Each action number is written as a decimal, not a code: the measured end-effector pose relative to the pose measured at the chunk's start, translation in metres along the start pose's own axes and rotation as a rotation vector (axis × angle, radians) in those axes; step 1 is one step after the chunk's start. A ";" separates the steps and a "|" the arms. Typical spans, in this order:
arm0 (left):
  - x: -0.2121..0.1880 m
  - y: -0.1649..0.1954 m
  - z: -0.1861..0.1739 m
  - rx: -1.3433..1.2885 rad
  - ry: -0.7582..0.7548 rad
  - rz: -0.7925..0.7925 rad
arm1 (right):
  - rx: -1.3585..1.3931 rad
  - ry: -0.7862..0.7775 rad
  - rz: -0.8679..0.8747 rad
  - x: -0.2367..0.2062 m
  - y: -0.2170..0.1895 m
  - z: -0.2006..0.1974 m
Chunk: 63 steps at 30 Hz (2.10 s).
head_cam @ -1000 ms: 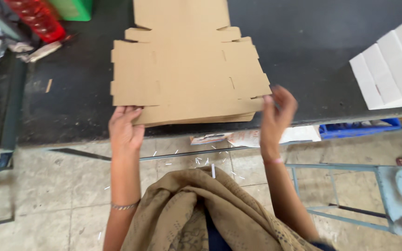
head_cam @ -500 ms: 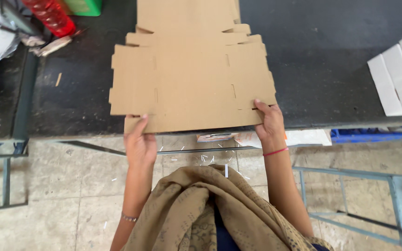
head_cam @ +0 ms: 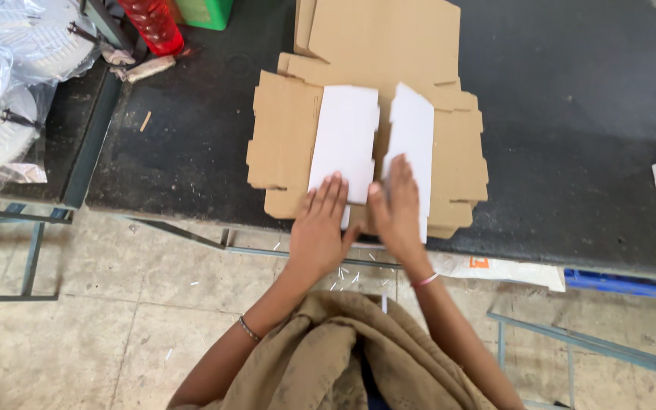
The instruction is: The person folds a white inner box from a flat blank, places it inside a kraft cardboard outer box, and stacks the assembled boxes on the table. They repeat the cycle, taking new flat blanks from a stack and setting finished boxes aside.
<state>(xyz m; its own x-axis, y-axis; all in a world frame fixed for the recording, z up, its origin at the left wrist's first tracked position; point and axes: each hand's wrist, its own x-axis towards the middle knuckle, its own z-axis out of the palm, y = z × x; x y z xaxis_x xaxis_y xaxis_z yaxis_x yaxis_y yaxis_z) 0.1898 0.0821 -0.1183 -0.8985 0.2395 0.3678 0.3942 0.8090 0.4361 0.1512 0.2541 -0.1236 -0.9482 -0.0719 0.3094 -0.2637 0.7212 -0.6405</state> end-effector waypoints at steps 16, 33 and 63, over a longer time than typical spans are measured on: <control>0.179 -0.101 0.009 -1.256 0.069 -0.717 | 1.116 0.202 0.673 0.122 0.093 -0.051; 0.184 -0.092 0.026 0.147 0.084 0.179 | -0.546 0.080 -0.113 0.127 0.078 -0.006; -0.058 -0.049 -0.043 -0.355 0.187 0.155 | 0.250 0.252 -0.061 -0.103 -0.010 -0.049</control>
<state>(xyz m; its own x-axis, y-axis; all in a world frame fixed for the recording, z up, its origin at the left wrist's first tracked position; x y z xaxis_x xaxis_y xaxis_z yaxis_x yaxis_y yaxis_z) 0.2307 0.0056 -0.1255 -0.7857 0.2160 0.5796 0.5933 0.5282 0.6074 0.2605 0.2880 -0.1148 -0.8643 0.0848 0.4958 -0.3830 0.5280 -0.7580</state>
